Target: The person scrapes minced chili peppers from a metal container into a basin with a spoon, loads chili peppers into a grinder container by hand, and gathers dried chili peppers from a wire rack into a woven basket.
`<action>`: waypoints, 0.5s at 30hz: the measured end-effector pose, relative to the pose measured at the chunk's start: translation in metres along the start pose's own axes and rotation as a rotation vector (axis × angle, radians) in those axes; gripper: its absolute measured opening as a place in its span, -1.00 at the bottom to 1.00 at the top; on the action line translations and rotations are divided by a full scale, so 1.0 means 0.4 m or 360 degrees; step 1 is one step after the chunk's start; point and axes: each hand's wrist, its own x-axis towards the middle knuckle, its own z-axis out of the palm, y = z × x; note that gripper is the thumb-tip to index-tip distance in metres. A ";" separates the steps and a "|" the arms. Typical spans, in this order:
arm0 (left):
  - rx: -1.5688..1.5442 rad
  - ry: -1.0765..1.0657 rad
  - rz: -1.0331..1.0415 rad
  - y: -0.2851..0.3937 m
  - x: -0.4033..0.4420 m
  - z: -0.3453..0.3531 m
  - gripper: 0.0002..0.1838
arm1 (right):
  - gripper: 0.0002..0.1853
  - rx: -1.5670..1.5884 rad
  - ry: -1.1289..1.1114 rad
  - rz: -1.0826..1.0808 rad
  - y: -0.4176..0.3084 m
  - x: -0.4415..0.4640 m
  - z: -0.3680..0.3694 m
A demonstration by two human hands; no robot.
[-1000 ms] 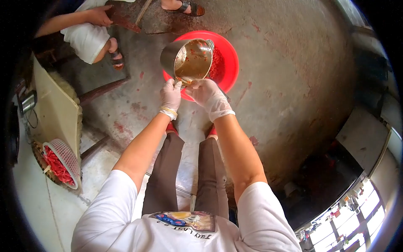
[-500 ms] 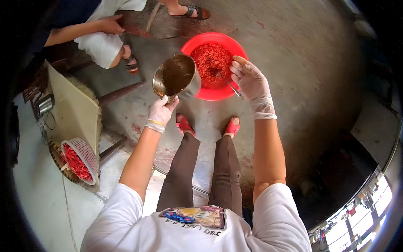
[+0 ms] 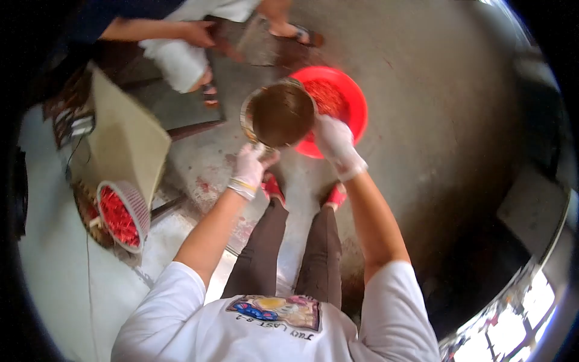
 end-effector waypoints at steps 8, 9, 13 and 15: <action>0.0003 -0.0029 0.0159 0.148 -0.177 -0.113 -0.91 | -0.89 0.0872 -0.0210 0.0181 0.105 -0.153 0.001; -0.0049 -0.0086 0.0136 0.194 -0.224 -0.136 -0.88 | -0.89 0.1251 -0.0368 0.0423 0.144 -0.157 0.017; -0.0263 -0.0084 0.0289 0.393 -0.419 -0.214 -0.84 | -0.90 0.2056 -0.0472 0.1034 0.263 -0.184 0.057; -0.0377 -0.0085 0.0367 0.447 -0.465 -0.287 -0.85 | -0.89 0.1839 -0.0583 0.1151 0.337 -0.200 0.070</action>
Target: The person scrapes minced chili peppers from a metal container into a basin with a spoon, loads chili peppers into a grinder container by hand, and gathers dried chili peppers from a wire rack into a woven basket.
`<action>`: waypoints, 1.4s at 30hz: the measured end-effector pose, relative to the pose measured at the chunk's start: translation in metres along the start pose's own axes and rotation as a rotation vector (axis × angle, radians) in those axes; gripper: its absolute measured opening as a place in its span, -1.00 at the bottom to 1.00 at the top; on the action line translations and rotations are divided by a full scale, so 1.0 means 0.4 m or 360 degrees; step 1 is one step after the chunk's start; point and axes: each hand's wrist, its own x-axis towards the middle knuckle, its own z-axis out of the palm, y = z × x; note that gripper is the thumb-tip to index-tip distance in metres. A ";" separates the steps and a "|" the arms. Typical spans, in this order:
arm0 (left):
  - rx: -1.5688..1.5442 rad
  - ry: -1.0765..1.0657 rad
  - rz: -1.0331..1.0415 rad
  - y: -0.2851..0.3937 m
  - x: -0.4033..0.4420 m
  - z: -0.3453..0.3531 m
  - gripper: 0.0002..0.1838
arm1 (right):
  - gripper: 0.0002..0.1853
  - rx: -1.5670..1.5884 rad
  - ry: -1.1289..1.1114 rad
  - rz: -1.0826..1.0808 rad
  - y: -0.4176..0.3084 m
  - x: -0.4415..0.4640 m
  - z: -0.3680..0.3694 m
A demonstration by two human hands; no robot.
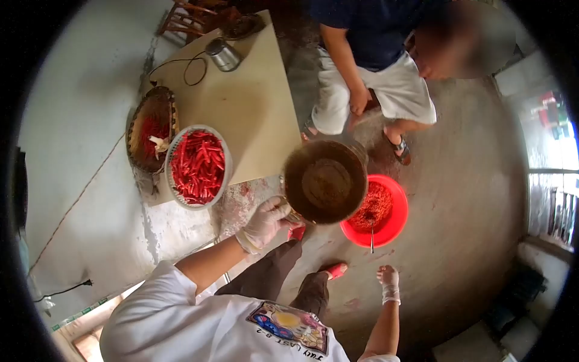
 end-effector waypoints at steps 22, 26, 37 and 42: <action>-0.0577 0.0679 0.0684 0.387 0.339 -0.340 -0.72 | -0.74 -0.1249 -0.0121 -0.0088 -0.438 0.051 0.374; -0.0447 0.0746 0.0565 0.391 0.349 -0.360 -0.68 | -0.72 -0.1175 -0.0184 -0.0147 -0.537 0.131 0.419; 0.0112 0.0647 0.0247 0.554 0.093 -0.384 -0.70 | -0.83 -0.1669 -0.0039 -0.0293 -0.726 0.187 0.631; 0.0968 0.1107 0.0560 0.764 -0.074 -0.566 -0.78 | -0.77 -0.1693 0.0063 -0.0384 -0.676 0.135 0.710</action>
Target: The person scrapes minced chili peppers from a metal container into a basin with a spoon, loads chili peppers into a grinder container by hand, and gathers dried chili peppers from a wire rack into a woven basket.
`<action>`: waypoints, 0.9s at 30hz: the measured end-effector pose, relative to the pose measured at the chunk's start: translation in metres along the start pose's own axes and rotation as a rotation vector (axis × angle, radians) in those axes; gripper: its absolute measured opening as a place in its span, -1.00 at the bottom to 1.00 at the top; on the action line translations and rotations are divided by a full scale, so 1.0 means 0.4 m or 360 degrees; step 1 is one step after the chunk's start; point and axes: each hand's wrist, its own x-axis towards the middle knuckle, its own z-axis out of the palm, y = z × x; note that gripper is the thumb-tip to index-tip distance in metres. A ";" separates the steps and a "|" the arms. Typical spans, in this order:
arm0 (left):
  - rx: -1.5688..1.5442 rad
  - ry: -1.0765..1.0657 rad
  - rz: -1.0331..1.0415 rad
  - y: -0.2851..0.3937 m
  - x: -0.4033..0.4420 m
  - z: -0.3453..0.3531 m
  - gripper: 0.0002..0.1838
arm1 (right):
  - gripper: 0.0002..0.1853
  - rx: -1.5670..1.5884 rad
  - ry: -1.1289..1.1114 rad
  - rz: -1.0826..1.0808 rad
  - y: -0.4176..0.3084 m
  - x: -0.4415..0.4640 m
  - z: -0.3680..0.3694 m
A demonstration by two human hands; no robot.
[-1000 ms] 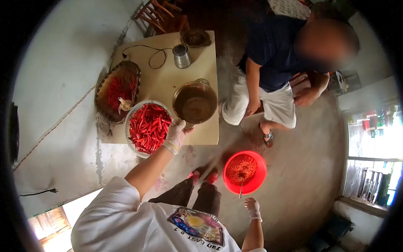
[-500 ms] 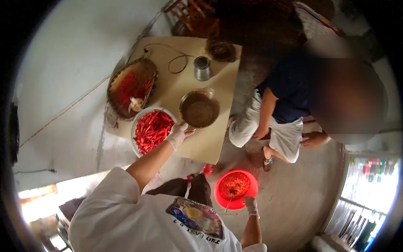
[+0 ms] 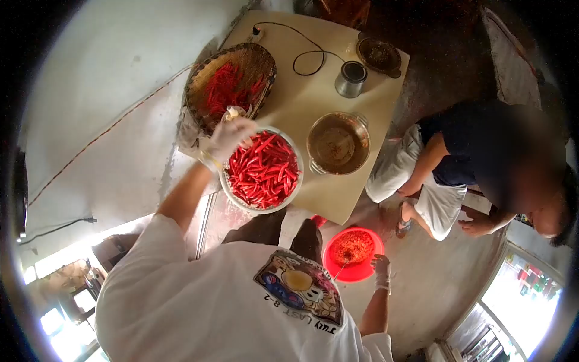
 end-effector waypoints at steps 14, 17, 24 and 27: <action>0.1781 -0.0190 0.0180 -0.138 0.290 -0.223 -0.73 | -0.75 -0.0006 -0.0110 0.0089 -0.022 -0.162 0.228; 0.1730 -0.0222 0.0104 -0.146 0.300 -0.235 -0.70 | -0.75 0.0071 -0.0122 0.0109 -0.019 -0.168 0.237; 0.1941 0.0023 0.0359 -0.160 0.334 -0.298 -0.75 | -0.72 0.0080 -0.0001 0.0089 0.014 -0.220 0.278; 0.1772 0.0089 0.0355 -0.049 0.298 -0.352 -0.71 | -0.70 0.0227 0.0050 0.0002 0.084 -0.237 0.276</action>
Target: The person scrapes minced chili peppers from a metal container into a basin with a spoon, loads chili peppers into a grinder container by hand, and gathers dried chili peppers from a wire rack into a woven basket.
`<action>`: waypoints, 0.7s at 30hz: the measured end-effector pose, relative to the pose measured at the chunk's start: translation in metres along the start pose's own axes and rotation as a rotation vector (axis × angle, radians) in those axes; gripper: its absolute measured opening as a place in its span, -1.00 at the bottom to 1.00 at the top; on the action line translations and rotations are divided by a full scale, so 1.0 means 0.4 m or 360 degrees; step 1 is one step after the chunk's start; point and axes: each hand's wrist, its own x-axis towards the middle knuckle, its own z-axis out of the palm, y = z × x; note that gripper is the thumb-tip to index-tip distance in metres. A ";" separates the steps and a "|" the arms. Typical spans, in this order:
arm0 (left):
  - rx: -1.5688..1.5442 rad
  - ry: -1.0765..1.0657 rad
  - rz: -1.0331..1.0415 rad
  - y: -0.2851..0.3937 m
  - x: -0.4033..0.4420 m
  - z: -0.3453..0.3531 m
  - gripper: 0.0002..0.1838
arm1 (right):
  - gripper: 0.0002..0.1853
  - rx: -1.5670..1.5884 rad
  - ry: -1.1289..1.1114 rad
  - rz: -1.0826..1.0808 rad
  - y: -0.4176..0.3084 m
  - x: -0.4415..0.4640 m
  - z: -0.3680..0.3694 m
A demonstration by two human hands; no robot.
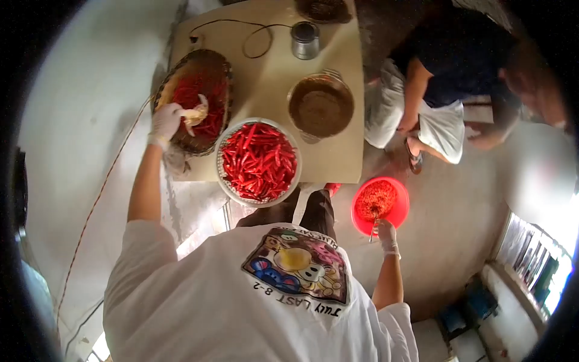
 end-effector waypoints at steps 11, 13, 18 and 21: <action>-0.0529 0.0101 0.0534 0.525 -0.089 -0.179 -0.77 | -0.73 0.0075 0.0029 0.0188 0.076 -0.001 -0.015; -0.0588 0.0026 0.0607 0.631 -0.084 -0.147 -0.75 | -0.77 0.0242 0.0064 0.0182 0.084 0.004 -0.017; -0.0423 -0.0171 0.0578 0.775 0.000 0.018 -0.66 | -0.73 0.0500 -0.0007 0.0108 0.084 -0.031 -0.041; -0.0329 -0.0306 0.0503 0.818 0.028 0.099 -0.64 | -0.78 0.0598 0.0005 0.0184 0.149 -0.040 -0.063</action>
